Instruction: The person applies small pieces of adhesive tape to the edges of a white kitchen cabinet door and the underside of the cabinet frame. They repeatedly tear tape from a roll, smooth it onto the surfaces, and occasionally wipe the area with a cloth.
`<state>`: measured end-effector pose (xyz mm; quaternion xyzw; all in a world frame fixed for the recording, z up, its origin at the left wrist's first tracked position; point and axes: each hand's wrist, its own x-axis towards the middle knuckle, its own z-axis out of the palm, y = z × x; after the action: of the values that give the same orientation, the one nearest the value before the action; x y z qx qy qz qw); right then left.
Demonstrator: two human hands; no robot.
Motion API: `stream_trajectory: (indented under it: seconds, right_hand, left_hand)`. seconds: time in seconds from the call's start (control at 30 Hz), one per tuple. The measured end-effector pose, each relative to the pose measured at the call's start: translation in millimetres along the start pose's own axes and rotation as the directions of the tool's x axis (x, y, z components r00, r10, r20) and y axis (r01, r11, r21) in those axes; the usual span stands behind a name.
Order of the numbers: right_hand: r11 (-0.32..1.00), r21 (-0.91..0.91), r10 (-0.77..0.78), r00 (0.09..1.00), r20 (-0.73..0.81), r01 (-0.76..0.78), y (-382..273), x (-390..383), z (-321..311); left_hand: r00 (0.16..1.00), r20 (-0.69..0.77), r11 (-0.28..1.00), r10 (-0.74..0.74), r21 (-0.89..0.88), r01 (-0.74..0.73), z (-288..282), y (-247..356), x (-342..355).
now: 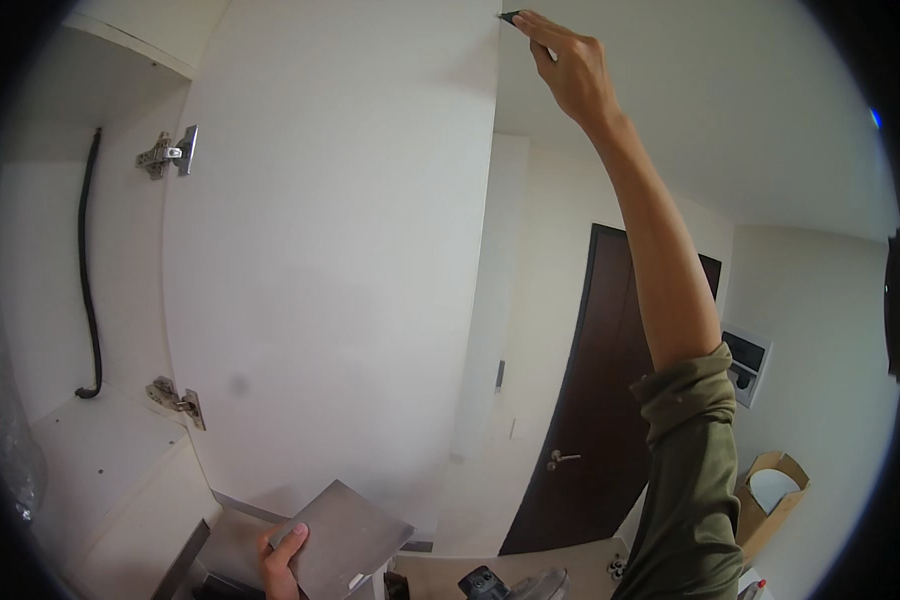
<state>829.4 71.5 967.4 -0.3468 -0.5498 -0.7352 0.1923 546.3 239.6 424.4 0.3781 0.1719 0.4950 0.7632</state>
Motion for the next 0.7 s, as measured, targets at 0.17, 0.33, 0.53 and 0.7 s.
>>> stream_trajectory:
  seconds: [0.17, 0.33, 0.53, 0.7]
  right_hand:
    - [0.953, -0.251, -0.2, 0.975, -0.101, 0.169, 7, -8, -9]
    - [0.999, -0.045, -0.004, 1.0, 0.002, 0.004, 6, 22, -13]
    - [0.996, -0.089, -0.008, 0.998, 0.065, 0.014, 4, 35, -7]
    - [0.979, -0.179, -0.081, 0.992, 0.093, 0.097, 3, 28, -8]
  left_hand:
    - [1.0, 0.008, 1.0, 0.0, -0.02, 0.001, 0, -1, 2]
    - [0.999, 0.033, 0.999, -0.016, -0.028, 0.017, 4, -1, 3]
    - [1.0, -0.008, 0.999, -0.014, -0.029, 0.014, 8, -4, 1]
    - [1.0, -0.001, 0.999, -0.013, -0.037, 0.013, 5, -8, 1]
